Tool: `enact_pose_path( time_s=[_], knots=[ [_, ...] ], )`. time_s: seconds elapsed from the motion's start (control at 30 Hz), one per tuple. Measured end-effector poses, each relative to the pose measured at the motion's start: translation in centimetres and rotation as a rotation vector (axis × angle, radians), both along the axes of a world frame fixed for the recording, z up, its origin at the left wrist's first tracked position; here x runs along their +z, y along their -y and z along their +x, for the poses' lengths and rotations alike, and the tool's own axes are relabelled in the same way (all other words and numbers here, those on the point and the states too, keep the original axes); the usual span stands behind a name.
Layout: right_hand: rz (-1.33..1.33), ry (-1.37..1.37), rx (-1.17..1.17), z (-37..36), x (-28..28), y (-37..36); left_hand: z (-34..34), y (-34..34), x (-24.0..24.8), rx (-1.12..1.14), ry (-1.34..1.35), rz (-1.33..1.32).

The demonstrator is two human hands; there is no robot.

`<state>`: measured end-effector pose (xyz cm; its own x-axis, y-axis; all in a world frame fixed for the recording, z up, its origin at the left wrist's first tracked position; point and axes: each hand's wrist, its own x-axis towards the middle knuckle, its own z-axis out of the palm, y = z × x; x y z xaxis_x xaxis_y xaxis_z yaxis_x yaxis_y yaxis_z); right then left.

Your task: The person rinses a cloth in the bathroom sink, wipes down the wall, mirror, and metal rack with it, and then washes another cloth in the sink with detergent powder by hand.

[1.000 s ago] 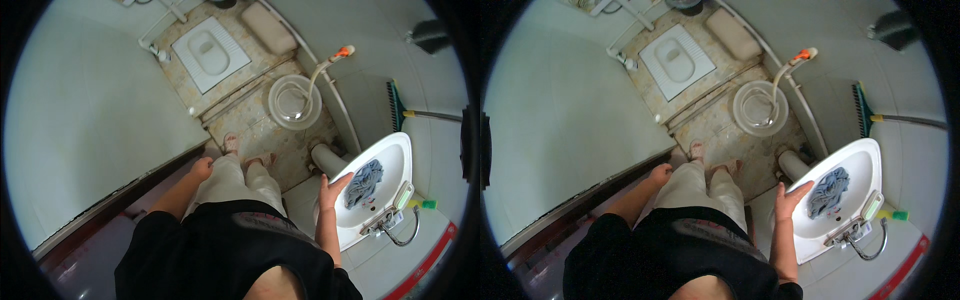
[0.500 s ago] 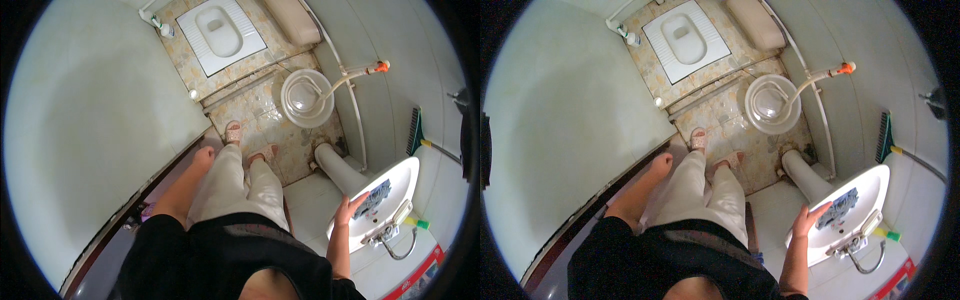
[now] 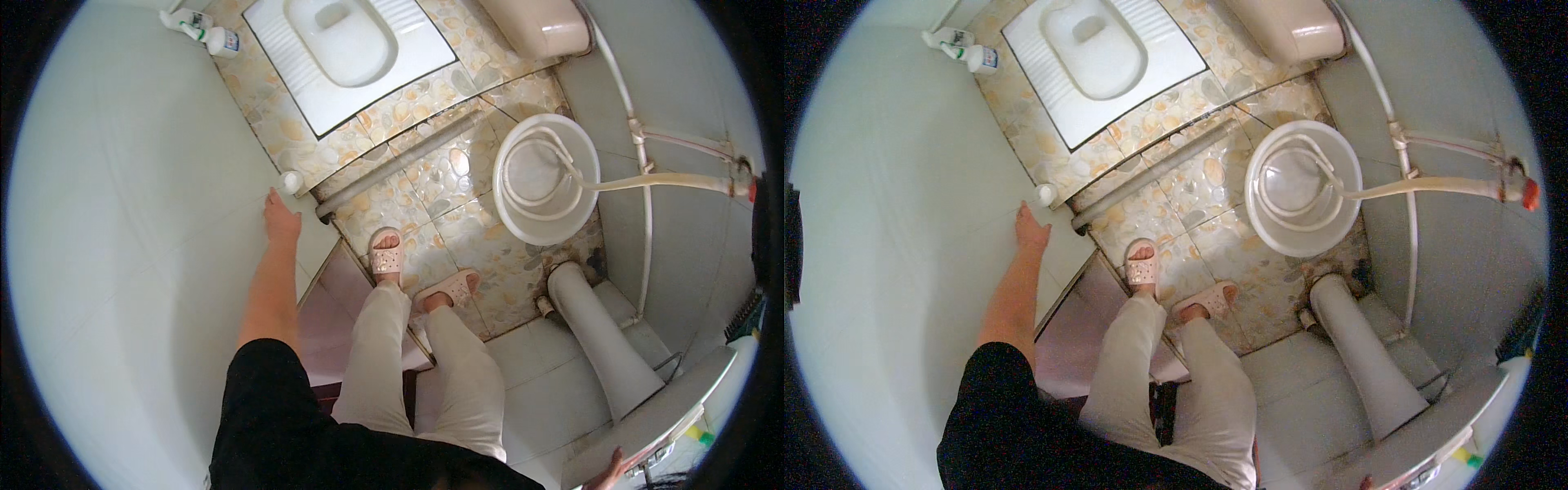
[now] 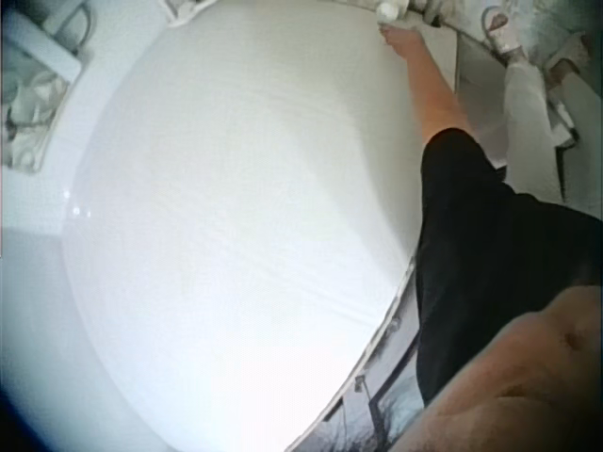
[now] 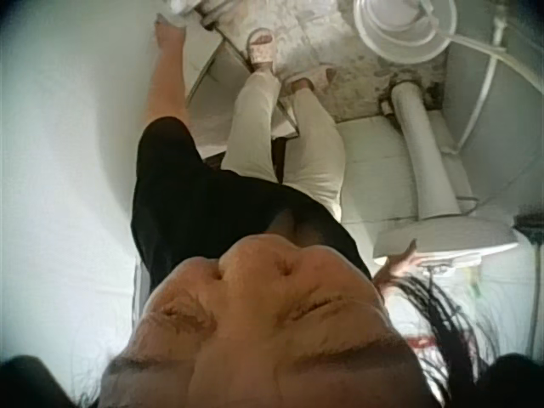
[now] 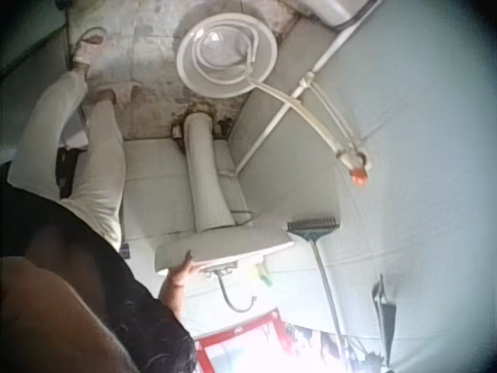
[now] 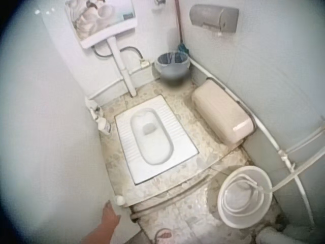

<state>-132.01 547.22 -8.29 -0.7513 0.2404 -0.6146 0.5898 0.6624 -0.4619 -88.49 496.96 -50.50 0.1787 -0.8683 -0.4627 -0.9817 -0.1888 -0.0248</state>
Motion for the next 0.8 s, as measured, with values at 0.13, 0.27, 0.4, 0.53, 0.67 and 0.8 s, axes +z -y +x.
enact_pose_path(
  time_s=[0.13, 0.27, 0.4, 0.53, 0.67, 0.8],
  knots=[
    [0.138, -0.147, 0.137, 1.2, 0.2, 3.8, 2.9, 2.4, -6.1, -0.116, 0.013, -0.045],
    [0.295, -0.227, -0.014, 1.2, 0.8, 5.7, 1.5, 4.8, -8.3, -0.211, -0.002, 0.033],
    [0.252, -0.24, -0.043, 0.6, 0.3, 6.6, 3.0, 6.4, -10.9, -0.321, 0.211, 0.116],
    [0.15, -0.201, -0.005, 1.6, 0.1, 7.5, -2.1, 5.4, -6.9, -0.398, 0.224, 0.106],
    [-0.03, -0.238, -0.041, 1.1, -0.6, 2.3, -6.5, 0.9, -1.1, -0.489, 0.007, 0.068],
    [-0.071, -0.308, 0.067, 3.1, -2.0, 5.3, -13.8, -4.8, 10.6, -0.518, -0.613, 0.064]
  ],
)
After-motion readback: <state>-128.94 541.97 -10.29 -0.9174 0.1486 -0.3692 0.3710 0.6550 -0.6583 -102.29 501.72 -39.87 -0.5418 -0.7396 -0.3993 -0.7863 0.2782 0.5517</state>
